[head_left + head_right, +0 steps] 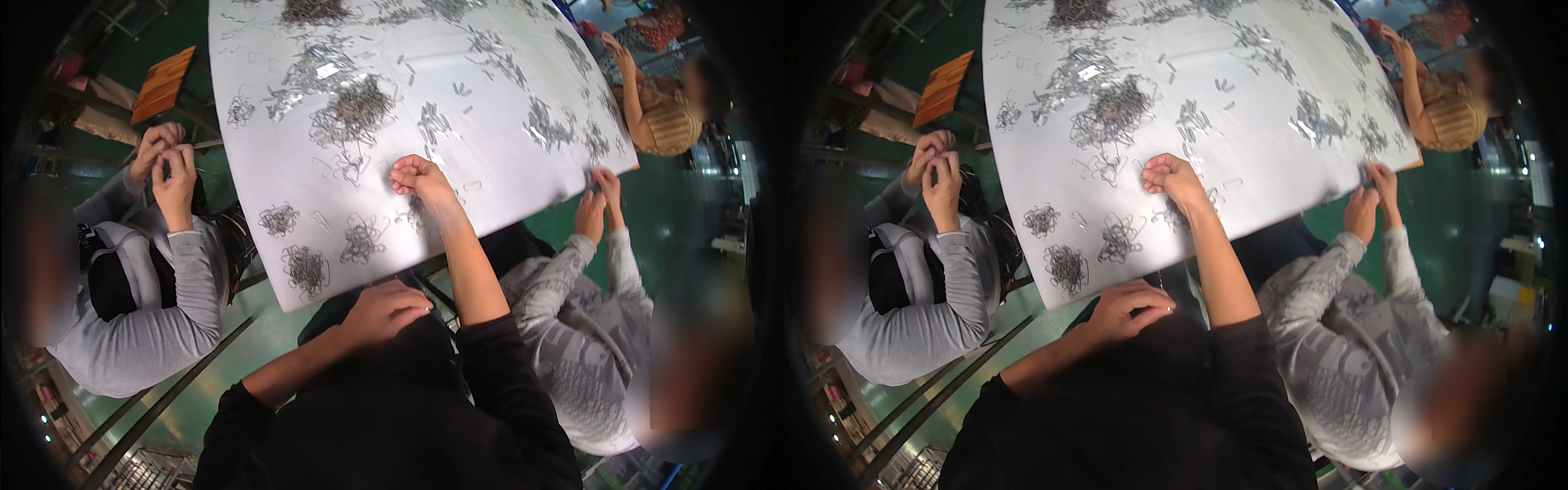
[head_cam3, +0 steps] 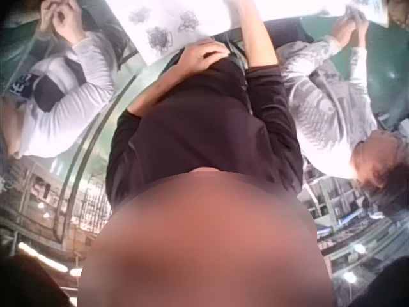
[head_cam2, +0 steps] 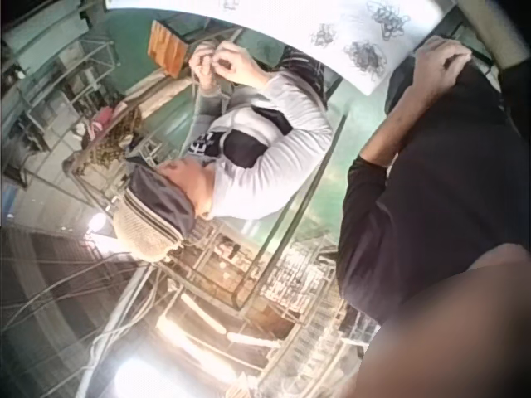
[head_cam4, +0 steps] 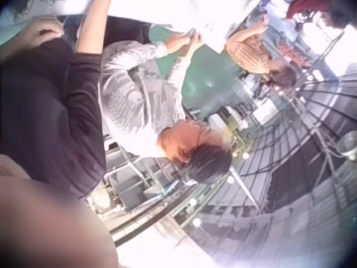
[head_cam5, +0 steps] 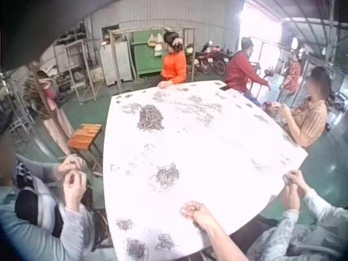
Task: The person repeatedly picks up small metal paperclips from a large white sheet and links them together by hand. They occasionally place linked clips onto a nearby metal rack. The task is performed alongside other workers at the same table.
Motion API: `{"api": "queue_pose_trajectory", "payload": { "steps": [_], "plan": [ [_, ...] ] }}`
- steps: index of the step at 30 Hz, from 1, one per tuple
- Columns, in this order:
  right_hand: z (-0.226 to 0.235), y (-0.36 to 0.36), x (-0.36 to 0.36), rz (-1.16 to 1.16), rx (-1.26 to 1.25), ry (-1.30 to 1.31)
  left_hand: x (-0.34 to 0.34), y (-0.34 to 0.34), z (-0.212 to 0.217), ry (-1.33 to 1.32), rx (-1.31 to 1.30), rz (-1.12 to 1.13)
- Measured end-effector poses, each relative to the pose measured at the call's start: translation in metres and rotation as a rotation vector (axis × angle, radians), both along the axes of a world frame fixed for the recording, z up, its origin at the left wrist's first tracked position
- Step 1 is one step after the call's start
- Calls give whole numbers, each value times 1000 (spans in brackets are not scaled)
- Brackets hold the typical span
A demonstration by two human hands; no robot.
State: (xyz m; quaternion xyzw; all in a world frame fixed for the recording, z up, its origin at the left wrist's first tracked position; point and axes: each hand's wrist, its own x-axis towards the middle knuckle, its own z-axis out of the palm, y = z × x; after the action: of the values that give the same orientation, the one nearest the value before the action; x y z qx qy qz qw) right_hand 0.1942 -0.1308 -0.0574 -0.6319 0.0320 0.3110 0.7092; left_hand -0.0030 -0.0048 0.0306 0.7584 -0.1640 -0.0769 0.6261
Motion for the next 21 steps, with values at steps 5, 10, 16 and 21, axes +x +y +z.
{"api": "queue_pose_trajectory", "payload": {
  "steps": [5,10,16,21],
  "plan": [
    [46,-43,-91,-285,57,-15,-5,-14,-6,-81,-9,58],
    [90,-73,-181,-470,201,-15,-5,-23,-2,-56,-34,107],
    [101,-60,-230,-610,269,-54,-1,-27,-3,-97,-19,106],
    [95,-56,-228,-718,239,-89,1,-35,-1,-91,-56,122]
  ]
}}
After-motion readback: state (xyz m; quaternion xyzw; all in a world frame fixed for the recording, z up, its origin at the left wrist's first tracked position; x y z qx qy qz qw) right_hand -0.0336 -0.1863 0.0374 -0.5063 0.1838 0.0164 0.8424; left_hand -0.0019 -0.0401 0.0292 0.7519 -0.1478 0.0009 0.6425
